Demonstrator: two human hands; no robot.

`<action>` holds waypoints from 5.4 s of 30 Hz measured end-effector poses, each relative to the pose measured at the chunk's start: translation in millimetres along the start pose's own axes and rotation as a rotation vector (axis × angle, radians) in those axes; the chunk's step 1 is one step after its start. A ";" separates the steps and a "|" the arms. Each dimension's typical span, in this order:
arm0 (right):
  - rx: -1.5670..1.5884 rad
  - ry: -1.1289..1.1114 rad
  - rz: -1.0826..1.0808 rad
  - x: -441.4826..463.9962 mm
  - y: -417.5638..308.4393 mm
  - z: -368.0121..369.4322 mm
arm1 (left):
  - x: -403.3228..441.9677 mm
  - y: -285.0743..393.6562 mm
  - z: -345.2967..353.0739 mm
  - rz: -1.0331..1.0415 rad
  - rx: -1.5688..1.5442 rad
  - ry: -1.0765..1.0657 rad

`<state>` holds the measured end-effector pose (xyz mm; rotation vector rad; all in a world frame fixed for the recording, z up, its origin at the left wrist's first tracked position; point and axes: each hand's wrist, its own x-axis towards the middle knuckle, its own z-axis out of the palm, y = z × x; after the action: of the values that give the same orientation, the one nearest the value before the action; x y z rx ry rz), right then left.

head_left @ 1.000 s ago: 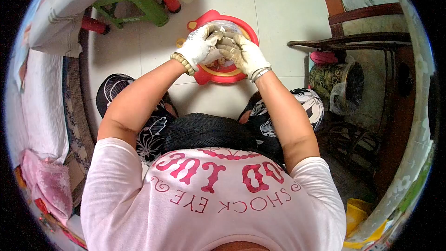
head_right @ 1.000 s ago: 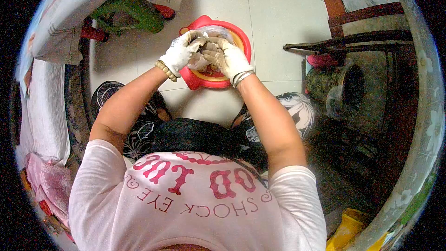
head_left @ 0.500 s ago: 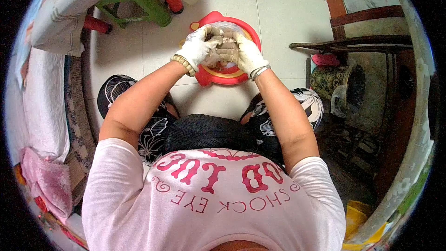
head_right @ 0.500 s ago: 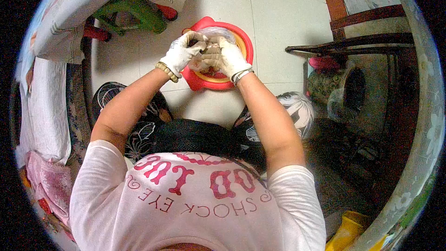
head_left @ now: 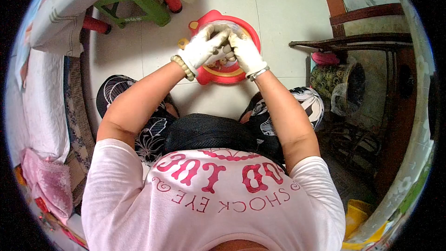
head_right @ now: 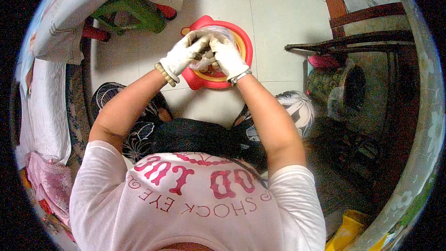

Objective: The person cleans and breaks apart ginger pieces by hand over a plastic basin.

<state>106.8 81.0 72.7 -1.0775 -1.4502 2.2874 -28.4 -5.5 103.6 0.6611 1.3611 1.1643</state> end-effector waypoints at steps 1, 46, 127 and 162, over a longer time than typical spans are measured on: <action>-0.120 0.013 -0.057 -2.6 0.9 4.3 | -2.1 -3.0 3.1 0.085 0.180 0.013; -0.344 0.158 -0.312 -11.2 21.8 21.1 | -1.8 -13.3 17.3 0.146 -0.389 0.119; 0.574 -0.020 0.019 11.5 4.9 19.0 | 13.8 -6.5 -16.2 0.036 0.549 0.103; -1.407 0.003 0.107 87.5 192.1 -46.5 | 7.8 -3.7 -18.9 0.139 0.686 0.023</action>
<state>112.9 66.9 -142.9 -1.3565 -3.0929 1.0003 -46.9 -4.5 94.1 1.2442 1.7679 0.7923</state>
